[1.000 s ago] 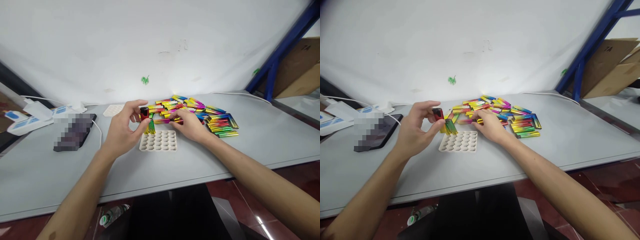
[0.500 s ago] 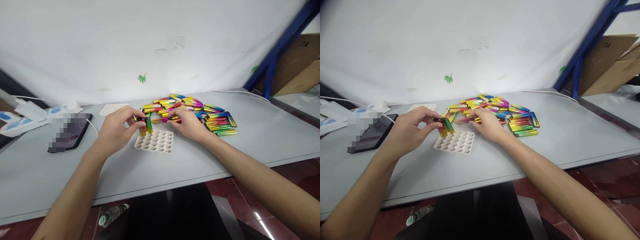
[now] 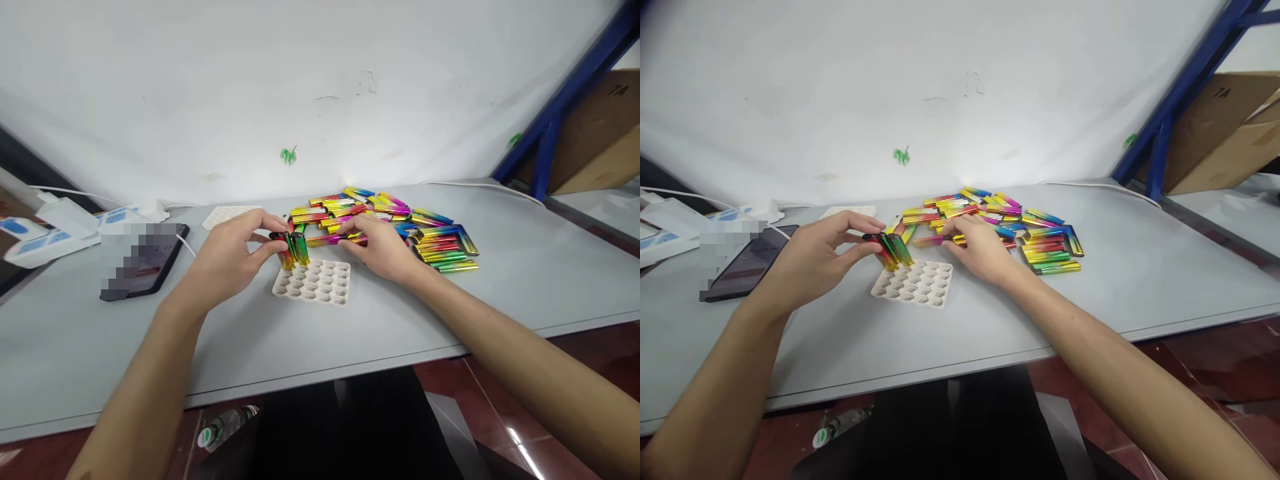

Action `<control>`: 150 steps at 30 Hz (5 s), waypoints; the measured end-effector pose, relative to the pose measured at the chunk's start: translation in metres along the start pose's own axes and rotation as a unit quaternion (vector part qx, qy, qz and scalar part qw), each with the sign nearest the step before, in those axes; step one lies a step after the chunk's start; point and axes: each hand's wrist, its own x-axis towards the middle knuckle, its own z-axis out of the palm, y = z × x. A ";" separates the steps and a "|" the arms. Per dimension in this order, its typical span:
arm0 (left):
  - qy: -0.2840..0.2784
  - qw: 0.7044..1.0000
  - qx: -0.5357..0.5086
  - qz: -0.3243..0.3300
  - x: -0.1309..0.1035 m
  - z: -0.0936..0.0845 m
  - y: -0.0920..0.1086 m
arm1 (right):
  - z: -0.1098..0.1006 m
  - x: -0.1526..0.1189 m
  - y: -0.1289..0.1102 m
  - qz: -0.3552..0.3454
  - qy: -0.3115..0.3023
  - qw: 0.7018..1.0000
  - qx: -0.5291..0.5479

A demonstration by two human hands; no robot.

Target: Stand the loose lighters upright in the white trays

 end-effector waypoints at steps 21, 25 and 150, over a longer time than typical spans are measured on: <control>0.000 0.996 0.018 -0.084 -0.002 -0.001 0.004 | -0.002 0.002 0.000 0.013 0.057 0.997 0.044; -0.037 0.995 -0.010 -0.089 0.000 0.002 0.004 | -0.002 0.002 0.000 0.009 0.058 0.997 0.041; 0.213 0.967 -0.137 0.004 -0.002 0.041 0.018 | -0.006 0.000 -0.010 0.015 0.097 0.995 0.020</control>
